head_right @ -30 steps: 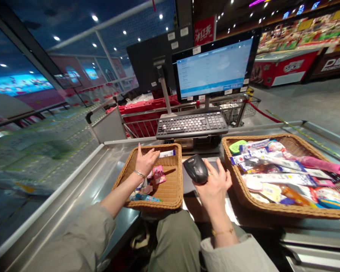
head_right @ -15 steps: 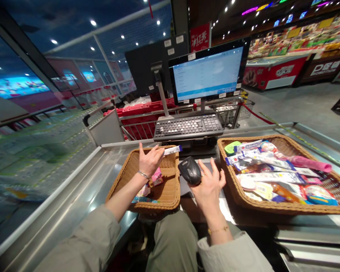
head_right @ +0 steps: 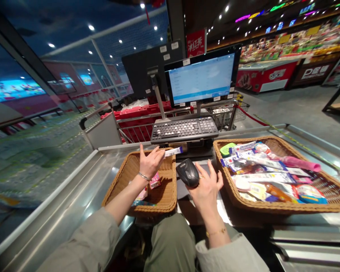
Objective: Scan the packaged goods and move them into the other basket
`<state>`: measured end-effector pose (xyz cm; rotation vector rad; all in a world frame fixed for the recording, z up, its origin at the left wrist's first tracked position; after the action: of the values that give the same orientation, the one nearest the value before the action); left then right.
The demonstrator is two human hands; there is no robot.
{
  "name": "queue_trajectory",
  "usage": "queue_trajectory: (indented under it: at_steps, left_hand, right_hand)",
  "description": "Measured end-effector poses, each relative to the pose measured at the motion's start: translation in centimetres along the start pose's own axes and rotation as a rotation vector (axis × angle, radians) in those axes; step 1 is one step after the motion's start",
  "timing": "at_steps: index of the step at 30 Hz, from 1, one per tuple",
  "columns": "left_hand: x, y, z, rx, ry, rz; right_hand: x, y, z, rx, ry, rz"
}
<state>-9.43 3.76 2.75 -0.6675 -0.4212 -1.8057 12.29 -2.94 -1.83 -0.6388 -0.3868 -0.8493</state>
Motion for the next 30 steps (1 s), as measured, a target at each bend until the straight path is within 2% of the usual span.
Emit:
queue_trajectory:
  at_steps: [24, 30]
  left_hand:
    - [0.2, 1.5, 0.6, -0.002, 0.002, -0.015]
    - [0.5, 2.1, 0.9, 0.004, -0.005, -0.042]
  right_hand:
    - [0.7, 0.5, -0.1, 0.025, 0.025, -0.008]
    - [1.5, 0.8, -0.1, 0.023, 0.054, -0.045]
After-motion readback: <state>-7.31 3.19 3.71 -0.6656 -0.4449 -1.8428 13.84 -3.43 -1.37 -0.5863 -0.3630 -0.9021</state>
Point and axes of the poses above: each hand's wrist, its own z-axis towards the middle knuckle, its own x-axis out of the back of the hand, y = z × x, the point moved 6 cm from there along z, towards the middle knuckle, and after that the axes turned 13 degrees about x, right-handed, at the moved point
